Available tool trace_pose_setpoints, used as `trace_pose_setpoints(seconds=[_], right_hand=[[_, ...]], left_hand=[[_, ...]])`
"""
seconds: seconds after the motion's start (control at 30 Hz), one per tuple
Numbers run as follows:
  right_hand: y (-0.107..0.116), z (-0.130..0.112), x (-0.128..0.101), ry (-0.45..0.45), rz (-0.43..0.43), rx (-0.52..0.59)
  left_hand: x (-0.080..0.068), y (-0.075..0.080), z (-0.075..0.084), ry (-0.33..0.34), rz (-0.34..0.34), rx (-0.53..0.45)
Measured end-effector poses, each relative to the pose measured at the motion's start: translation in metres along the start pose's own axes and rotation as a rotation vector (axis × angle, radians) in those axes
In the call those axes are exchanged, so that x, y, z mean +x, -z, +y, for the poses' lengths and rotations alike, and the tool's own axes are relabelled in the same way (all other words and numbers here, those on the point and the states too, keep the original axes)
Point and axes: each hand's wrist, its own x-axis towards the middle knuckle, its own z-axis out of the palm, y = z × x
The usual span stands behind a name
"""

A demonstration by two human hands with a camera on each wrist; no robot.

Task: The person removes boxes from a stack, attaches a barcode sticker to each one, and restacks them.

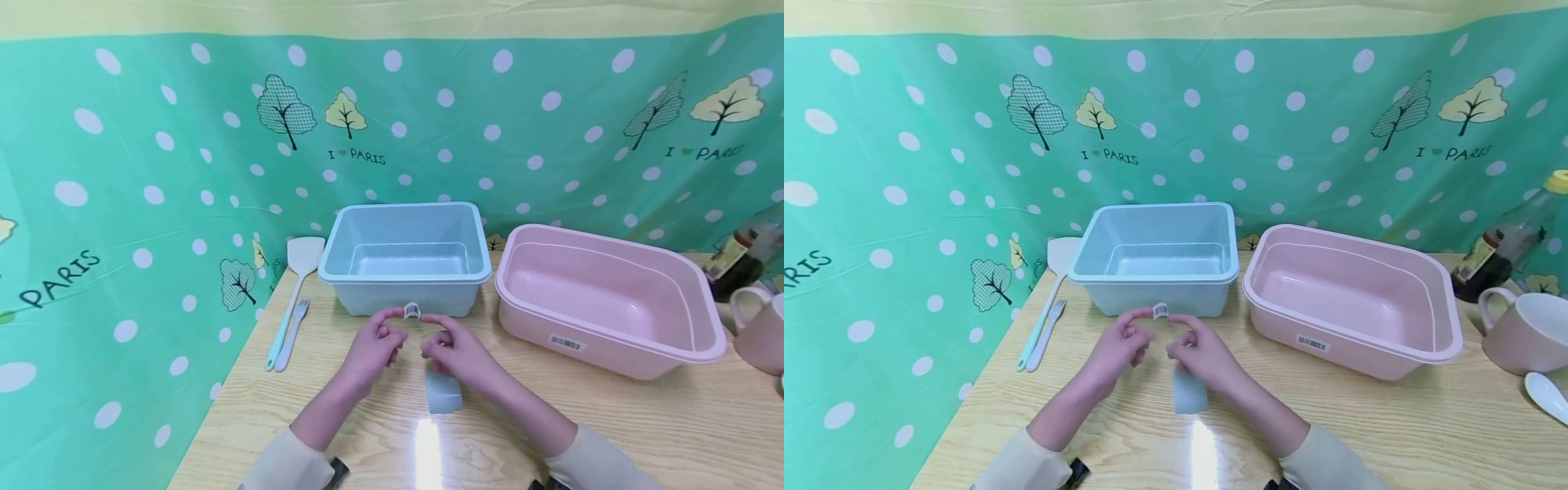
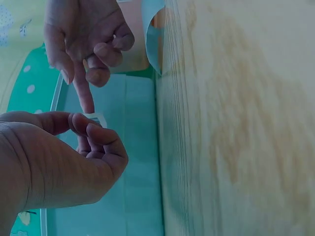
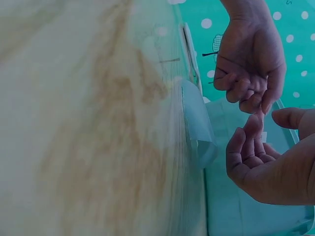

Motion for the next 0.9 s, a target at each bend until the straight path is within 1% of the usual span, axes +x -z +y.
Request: trace_pose_setpoints(seconds=[0.13, 0.37, 0.57, 0.73, 0.9], right_hand=[[-0.004, -0.001, 0.006, -0.002, -0.008, -0.008], [-0.012, -0.002, 0.017, 0.021, -0.030, 0.018], [-0.017, -0.002, 0.024, -0.023, -0.021, 0.025], [-0.019, 0.000, 0.029, -0.036, -0.016, 0.051], [-0.019, 0.000, 0.031, -0.030, -0.021, 0.066]], left_hand=[[0.002, 0.002, -0.001, -0.001, 0.033, -0.005], [0.005, 0.007, -0.003, 0.010, 0.125, -0.036], [0.007, 0.009, -0.004, 0.017, 0.176, -0.042], [0.007, 0.010, -0.003, 0.019, 0.208, -0.058], [0.006, 0.012, -0.002, 0.014, 0.196, -0.068]])
